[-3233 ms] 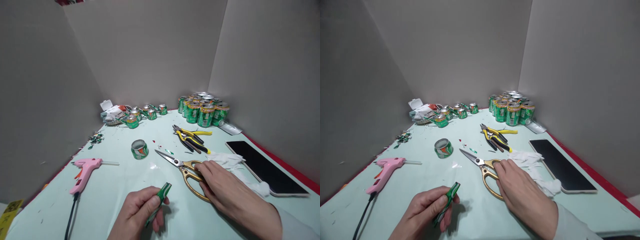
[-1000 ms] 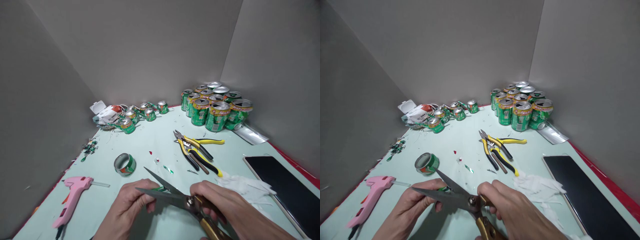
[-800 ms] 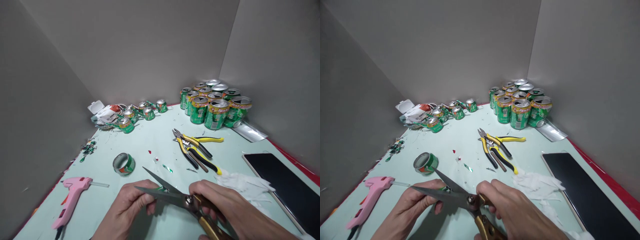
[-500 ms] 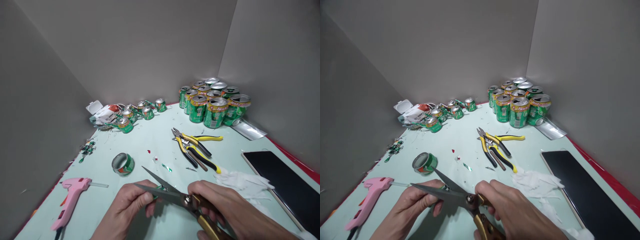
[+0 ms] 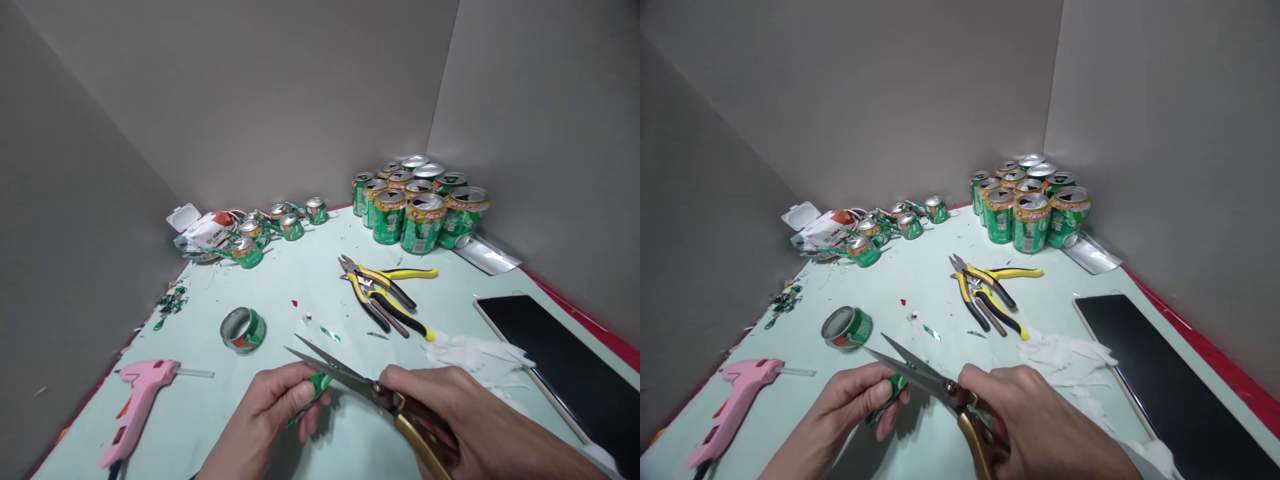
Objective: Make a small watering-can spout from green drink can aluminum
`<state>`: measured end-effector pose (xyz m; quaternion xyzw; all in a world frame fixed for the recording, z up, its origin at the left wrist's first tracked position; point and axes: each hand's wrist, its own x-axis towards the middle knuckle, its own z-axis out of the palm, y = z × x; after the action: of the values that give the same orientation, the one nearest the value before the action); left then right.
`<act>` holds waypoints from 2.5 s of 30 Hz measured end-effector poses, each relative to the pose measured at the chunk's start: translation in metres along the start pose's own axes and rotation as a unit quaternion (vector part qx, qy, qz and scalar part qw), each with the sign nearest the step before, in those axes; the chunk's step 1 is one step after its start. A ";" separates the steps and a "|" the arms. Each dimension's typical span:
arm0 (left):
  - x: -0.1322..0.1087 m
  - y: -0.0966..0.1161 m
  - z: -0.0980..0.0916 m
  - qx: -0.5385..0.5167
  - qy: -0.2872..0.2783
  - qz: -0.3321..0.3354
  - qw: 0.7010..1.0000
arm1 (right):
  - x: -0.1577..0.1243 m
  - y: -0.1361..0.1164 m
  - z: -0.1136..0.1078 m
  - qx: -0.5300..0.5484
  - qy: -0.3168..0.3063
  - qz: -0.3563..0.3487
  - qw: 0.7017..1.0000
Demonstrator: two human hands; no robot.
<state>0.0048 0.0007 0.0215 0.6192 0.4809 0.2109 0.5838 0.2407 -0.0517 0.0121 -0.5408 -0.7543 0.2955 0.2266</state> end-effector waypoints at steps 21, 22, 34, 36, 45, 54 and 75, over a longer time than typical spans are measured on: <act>-0.002 -0.015 -0.004 -0.065 0.023 0.026 0.997 | 0.014 -0.011 -0.013 0.046 -0.119 0.086 0.988; -0.002 -0.016 -0.005 -0.062 0.025 0.027 0.997 | 0.013 -0.011 -0.013 0.041 -0.107 0.079 0.990; -0.002 -0.016 -0.006 -0.024 0.023 0.008 0.999 | 0.004 -0.008 -0.001 0.034 -0.012 0.036 0.999; -0.002 -0.016 -0.005 -0.024 0.019 0.012 0.999 | 0.004 -0.008 -0.001 0.038 -0.023 0.046 0.998; -0.004 -0.008 0.001 -0.036 0.034 0.008 0.999 | 0.010 -0.009 -0.003 0.021 -0.087 0.073 0.993; -0.004 -0.008 0.002 -0.043 0.029 0.005 0.999 | 0.015 -0.012 -0.001 0.015 -0.107 0.075 0.991; 0.000 -0.011 0.002 -0.051 -0.001 0.006 0.999 | 0.003 -0.002 0.003 -0.025 -0.091 0.142 0.985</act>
<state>0.0032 -0.0020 0.0110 0.5919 0.4647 0.2379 0.6141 0.2367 -0.0500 0.0117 -0.6185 -0.6945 0.3538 0.0998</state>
